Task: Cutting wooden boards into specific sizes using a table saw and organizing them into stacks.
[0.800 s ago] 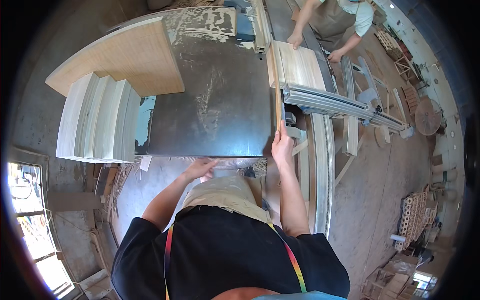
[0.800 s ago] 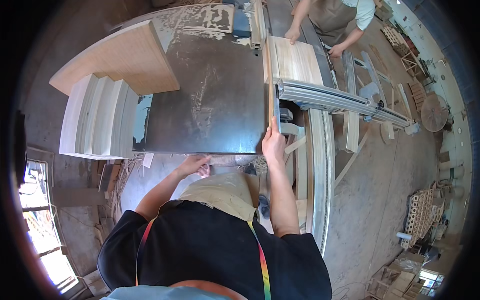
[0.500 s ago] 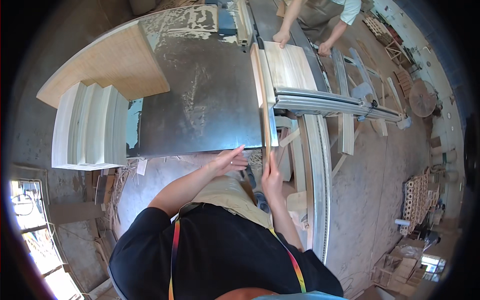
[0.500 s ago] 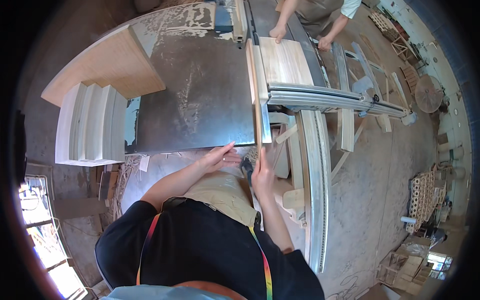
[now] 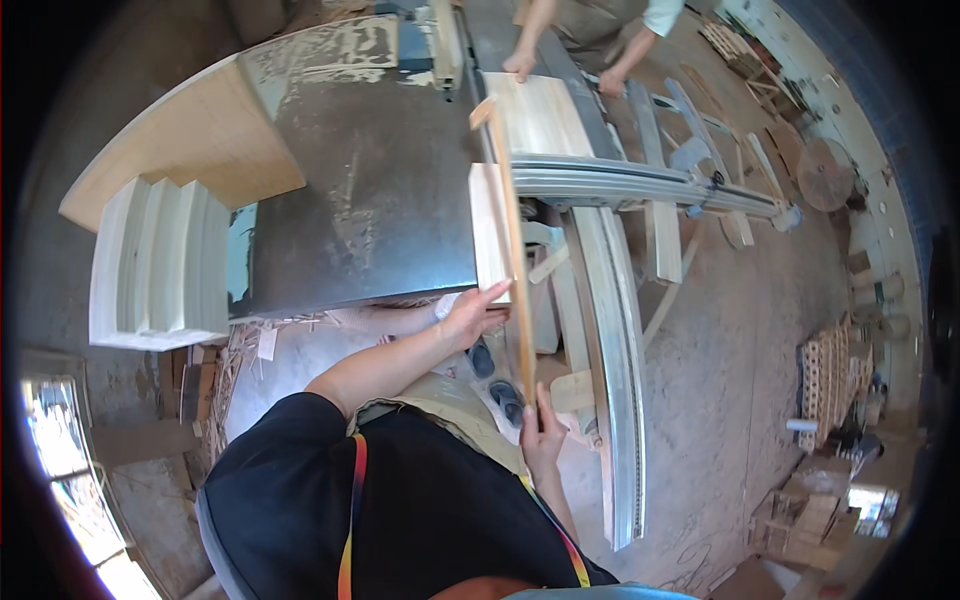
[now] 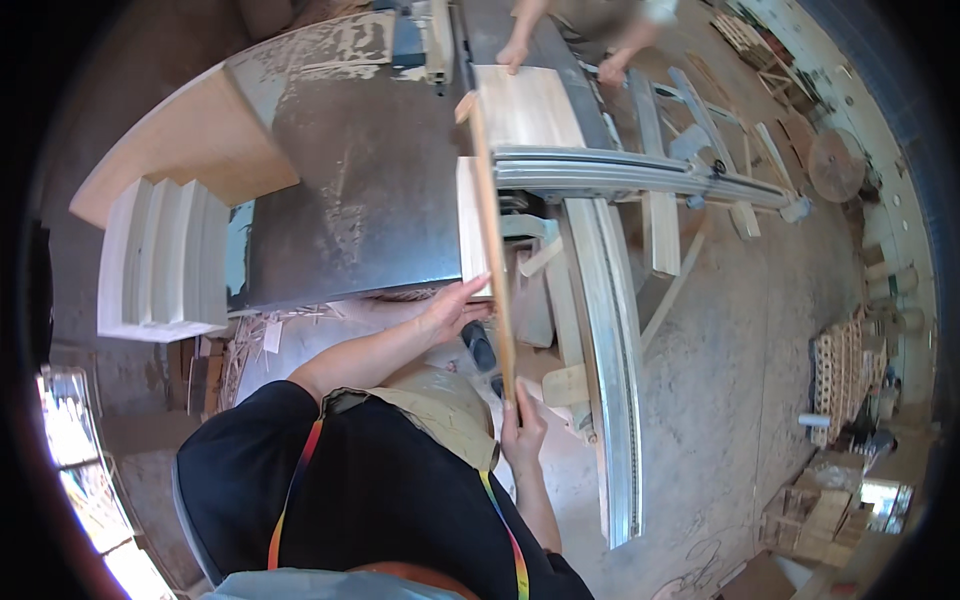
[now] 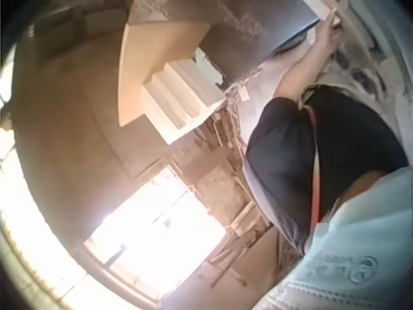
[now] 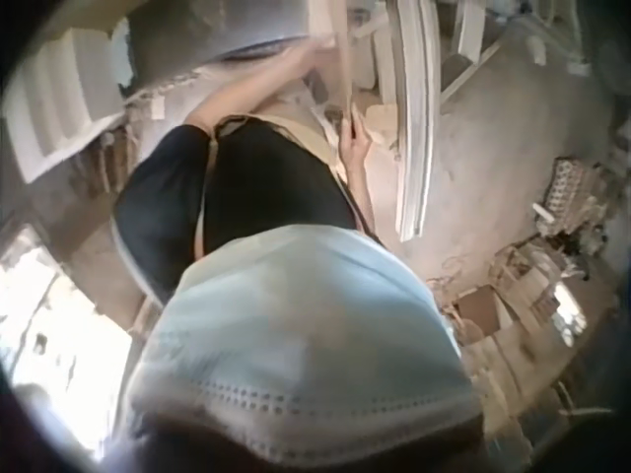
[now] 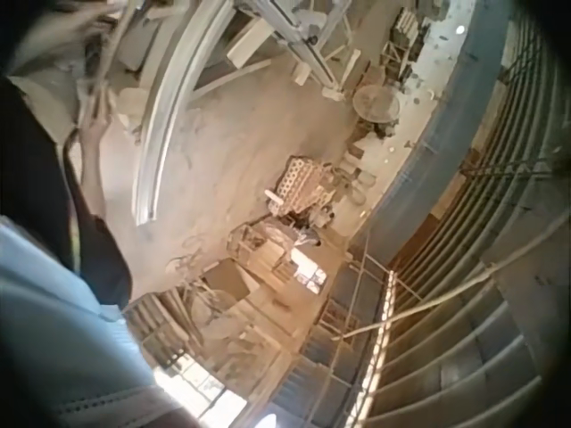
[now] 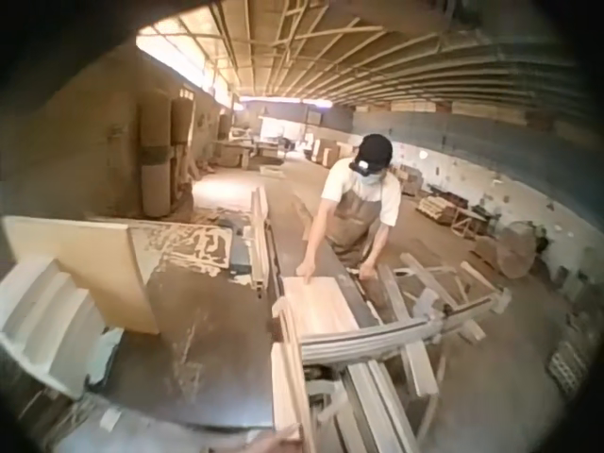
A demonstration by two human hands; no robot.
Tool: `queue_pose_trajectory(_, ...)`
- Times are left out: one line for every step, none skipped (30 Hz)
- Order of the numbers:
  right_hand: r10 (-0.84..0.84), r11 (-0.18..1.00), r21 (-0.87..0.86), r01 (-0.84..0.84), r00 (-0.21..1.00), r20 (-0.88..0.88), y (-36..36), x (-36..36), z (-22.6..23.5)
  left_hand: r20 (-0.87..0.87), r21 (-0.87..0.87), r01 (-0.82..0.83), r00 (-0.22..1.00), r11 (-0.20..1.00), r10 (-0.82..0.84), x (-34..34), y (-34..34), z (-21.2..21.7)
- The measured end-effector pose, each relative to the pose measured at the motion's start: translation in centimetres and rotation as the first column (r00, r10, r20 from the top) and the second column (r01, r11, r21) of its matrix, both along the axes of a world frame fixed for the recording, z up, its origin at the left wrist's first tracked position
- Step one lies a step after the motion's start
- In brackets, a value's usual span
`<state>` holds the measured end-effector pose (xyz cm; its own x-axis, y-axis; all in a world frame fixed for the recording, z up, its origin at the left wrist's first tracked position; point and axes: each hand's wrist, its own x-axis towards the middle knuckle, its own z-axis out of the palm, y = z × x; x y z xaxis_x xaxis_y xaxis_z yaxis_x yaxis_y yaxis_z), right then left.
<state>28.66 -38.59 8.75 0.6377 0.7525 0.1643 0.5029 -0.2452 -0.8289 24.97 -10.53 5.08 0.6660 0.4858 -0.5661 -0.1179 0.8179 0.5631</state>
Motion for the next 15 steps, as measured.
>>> queue_pose_trajectory(-0.002,1.000,0.005,0.002,1.000,-0.030,1.4,1.0,0.1,0.004,0.018,-0.039,0.999,0.999,0.039,-1.1,0.5,0.7)
queue_pose_trajectory(-0.009,1.000,0.005,0.010,0.991,-0.136,2.5,1.8,0.5,-0.004,0.039,-0.022,1.000,0.999,0.022,-2.2,0.8,1.4)
queue_pose_trajectory(0.046,0.999,0.033,-0.044,0.996,-0.080,3.7,2.5,1.0,-0.014,0.059,-0.005,1.000,0.998,0.006,-3.5,1.2,2.2)
queue_pose_trajectory(0.038,0.999,0.039,-0.028,0.959,-0.280,4.5,3.2,1.8,-0.030,0.079,-0.012,0.999,0.997,0.014,-5.8,1.4,3.1)
queue_pose_trajectory(0.047,0.998,0.053,-0.025,0.879,-0.475,5.7,3.5,2.3,-0.073,0.108,-0.017,0.997,0.994,0.025,-8.7,1.5,3.9)
queue_pose_trajectory(0.048,0.997,0.079,-0.005,0.835,-0.549,7.3,3.5,2.6,-0.064,0.107,-0.085,0.994,0.991,0.092,-11.8,1.5,4.7)
queue_pose_trajectory(0.054,0.993,0.114,0.021,0.782,-0.621,8.5,3.5,2.9,-0.077,0.158,-0.099,0.991,0.982,0.112,-14.5,1.0,5.5)
queue_pose_trajectory(0.100,0.993,0.116,-0.034,0.770,-0.630,9.7,3.5,3.2,-0.093,0.209,-0.111,0.987,0.972,0.132,-17.3,0.5,6.3)
queue_pose_trajectory(0.124,0.990,0.130,-0.043,0.692,-0.711,11.3,3.2,3.2,-0.110,0.258,-0.120,0.982,0.959,0.152,-20.5,0.3,7.3)
queue_pose_trajectory(0.135,0.989,0.143,-0.035,0.603,-0.786,13.2,2.2,2.8,-0.126,0.307,-0.109,0.980,0.945,0.154,-23.7,0.7,8.3)
queue_pose_trajectory(0.157,0.987,0.144,-0.069,0.598,-0.786,15.3,1.0,2.4,-0.123,0.329,-0.143,0.974,0.933,0.192,-27.4,0.9,9.5)
queue_pose_trajectory(0.170,0.985,0.152,-0.079,0.534,-0.828,16.6,-0.2,2.0,-0.163,0.341,-0.150,0.963,0.928,0.215,-30.9,0.7,11.0)
queue_pose_trajectory(0.172,0.985,0.152,-0.080,0.464,-0.869,18.1,-1.3,1.4,-0.135,0.382,-0.203,0.953,0.901,0.271,-33.8,0.9,12.4)
queue_pose_trajectory(0.171,0.985,0.152,-0.080,0.392,-0.904,19.9,-2.4,0.8,-0.135,0.417,-0.229,0.942,0.880,0.309,-36.4,1.4,13.7)
queue_pose_trajectory(0.171,0.985,0.159,-0.064,0.331,-0.928,21.3,-3.5,0.0,-0.104,0.458,-0.260,0.934,0.850,0.343,-38.9,1.6,15.0)
